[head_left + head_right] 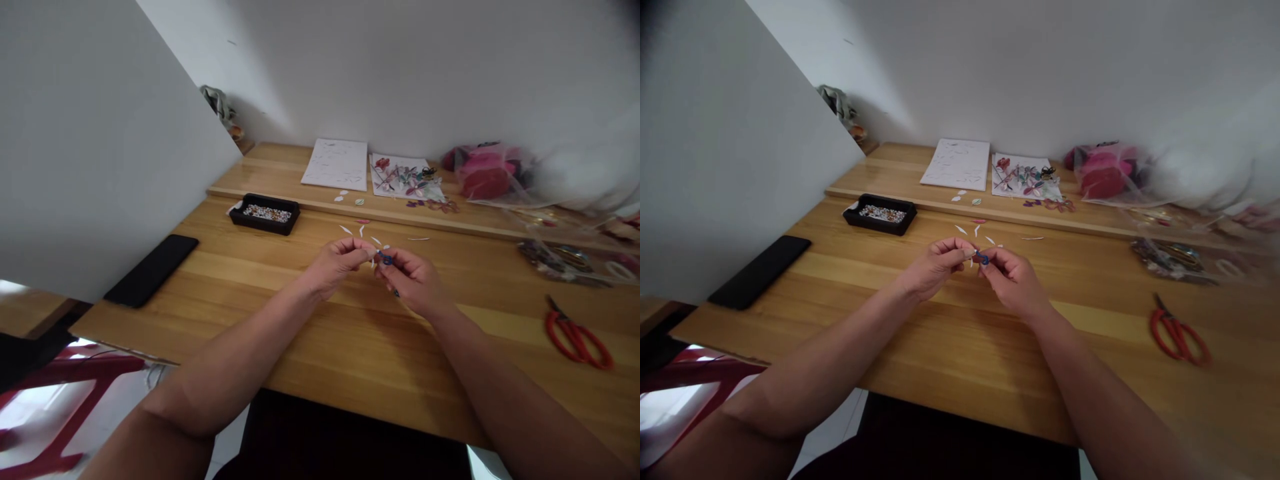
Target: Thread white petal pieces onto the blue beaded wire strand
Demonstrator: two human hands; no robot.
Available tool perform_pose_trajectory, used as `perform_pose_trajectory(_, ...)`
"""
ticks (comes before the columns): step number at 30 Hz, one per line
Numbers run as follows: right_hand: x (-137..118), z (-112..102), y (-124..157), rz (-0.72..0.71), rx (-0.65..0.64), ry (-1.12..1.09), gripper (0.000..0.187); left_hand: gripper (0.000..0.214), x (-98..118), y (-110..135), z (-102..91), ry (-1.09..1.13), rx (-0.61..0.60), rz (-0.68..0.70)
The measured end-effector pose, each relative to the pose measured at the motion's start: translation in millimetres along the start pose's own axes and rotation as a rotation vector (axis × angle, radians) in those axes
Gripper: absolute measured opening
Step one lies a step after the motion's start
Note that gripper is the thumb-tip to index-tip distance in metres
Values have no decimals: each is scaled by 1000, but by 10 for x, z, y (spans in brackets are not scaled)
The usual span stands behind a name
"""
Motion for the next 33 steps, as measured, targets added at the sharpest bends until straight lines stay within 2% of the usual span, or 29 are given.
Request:
perform_pose_trajectory(10, 102, 82, 22, 149, 8, -389, 16, 21, -30, -22, 10, 60, -31, 61)
perform_pose_trajectory(20, -54, 182, 21, 314, 66, -551, 25, 18, -47, -76, -27, 46, 155, 118)
perform_pose_trajectory(23, -67, 198, 24, 284, 37, -463, 24, 17, -35, -68, -30, 7, 205, 141)
perform_pose_trajectory(27, -134, 175, 39, 139, 8, -167, 20, 16, -31, -52, -27, -110, 218, 166)
perform_pose_trajectory(30, -234, 105, 38, -9, 77, 70, 17, 16, -24, -37, -23, -193, 199, 158)
perform_pose_trajectory(33, -315, 15, 24, -75, 183, 194, 15, 16, -18, -25, -18, -230, 149, 126)
Point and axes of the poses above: each hand's wrist, its own y-axis away from the middle knuckle, its own z-axis out of the palm, x = y × z, the point moved 1 cm from there along -y, towards the middle knuckle, and after that the axes turned 12 degrees about -z, right-handed, at the moved point
